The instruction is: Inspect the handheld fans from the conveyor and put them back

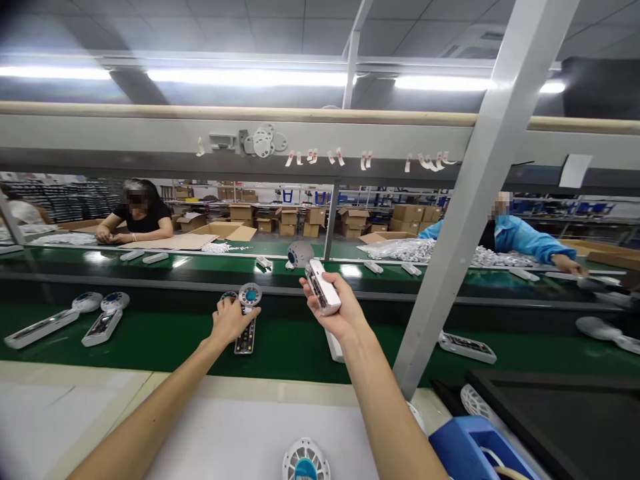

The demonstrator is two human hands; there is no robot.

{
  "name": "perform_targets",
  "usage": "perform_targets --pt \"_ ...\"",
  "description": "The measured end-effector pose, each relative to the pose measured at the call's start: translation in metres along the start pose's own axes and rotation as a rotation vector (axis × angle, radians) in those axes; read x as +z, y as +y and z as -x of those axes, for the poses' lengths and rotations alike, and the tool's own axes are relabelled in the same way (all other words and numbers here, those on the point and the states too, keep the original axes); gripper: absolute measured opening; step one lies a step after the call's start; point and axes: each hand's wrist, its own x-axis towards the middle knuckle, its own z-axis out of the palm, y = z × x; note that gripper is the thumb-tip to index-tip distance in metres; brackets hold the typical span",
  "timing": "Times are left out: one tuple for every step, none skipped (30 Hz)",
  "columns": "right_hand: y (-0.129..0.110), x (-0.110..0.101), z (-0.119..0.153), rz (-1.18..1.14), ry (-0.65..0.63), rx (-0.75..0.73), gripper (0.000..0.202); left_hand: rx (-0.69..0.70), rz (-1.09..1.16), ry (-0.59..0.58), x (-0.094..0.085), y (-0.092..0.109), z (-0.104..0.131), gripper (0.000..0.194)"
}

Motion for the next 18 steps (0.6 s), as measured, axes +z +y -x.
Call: perform_targets --pt "-0.001 0.004 0.003 -0.032 0.003 0.002 0.027 -0.018 -0.049 -0.003 -0.003 -0.005 -0.002 0.055" --pt "-0.001 0.008 0.006 -0.049 0.003 0.005 0.027 -0.044 -0.091 -0.010 -0.006 -0.011 -0.005 0.056" --pt "0.000 0.011 0.008 -0.053 -0.003 0.011 0.026 -0.078 -0.127 -0.022 -0.009 -0.017 -0.009 0.058" --pt "0.002 0.013 0.009 -0.038 -0.010 0.018 0.025 -0.120 -0.155 -0.039 -0.012 -0.023 -0.013 0.059" --pt "0.004 0.014 0.009 -0.002 -0.007 0.019 0.024 -0.165 -0.174 -0.064 -0.014 -0.030 -0.017 0.061" --pt "0.006 0.015 0.009 0.050 0.003 0.012 0.023 -0.208 -0.184 -0.095 -0.016 -0.037 -0.021 0.065" --pt "0.008 0.016 0.009 0.106 0.015 -0.003 0.022 -0.246 -0.189 -0.127 -0.017 -0.043 -0.025 0.070" --pt "0.010 0.016 0.009 0.157 0.022 -0.021 0.021 -0.277 -0.189 -0.154 -0.018 -0.049 -0.029 0.075" --pt "0.012 0.016 0.009 0.196 0.023 -0.036 0.020 -0.300 -0.187 -0.174 -0.018 -0.054 -0.032 0.078" --pt "0.015 0.016 0.008 0.219 0.012 -0.038 0.020 -0.321 -0.184 -0.184 -0.018 -0.058 -0.035 0.079" --pt "0.017 0.016 0.008 0.226 -0.007 -0.025 0.021 -0.341 -0.180 -0.186 -0.019 -0.062 -0.037 0.076" --pt "0.020 0.017 0.008 0.227 -0.026 0.002 0.022 -0.363 -0.175 -0.183 -0.019 -0.065 -0.038 0.070" --pt "0.023 0.018 0.008 0.231 -0.033 0.029 0.022 -0.384 -0.167 -0.179 -0.019 -0.068 -0.040 0.063" --pt "0.026 0.019 0.008 0.247 -0.022 0.045 0.020 -0.403 -0.154 -0.172 -0.020 -0.071 -0.040 0.055" --pt "0.029 0.020 0.008 0.274 0.001 0.044 0.017 -0.418 -0.136 -0.163 -0.021 -0.073 -0.041 0.049" --pt "0.033 0.021 0.007 0.310 0.031 0.027 0.014 -0.429 -0.114 -0.151 -0.023 -0.076 -0.041 0.046" --pt "0.036 0.022 0.007 0.350 0.061 0.002 0.012 -0.435 -0.088 -0.137 -0.026 -0.078 -0.040 0.043" --pt "0.038 0.022 0.007 0.385 0.083 -0.023 0.011 -0.439 -0.058 -0.119 -0.029 -0.080 -0.040 0.042"
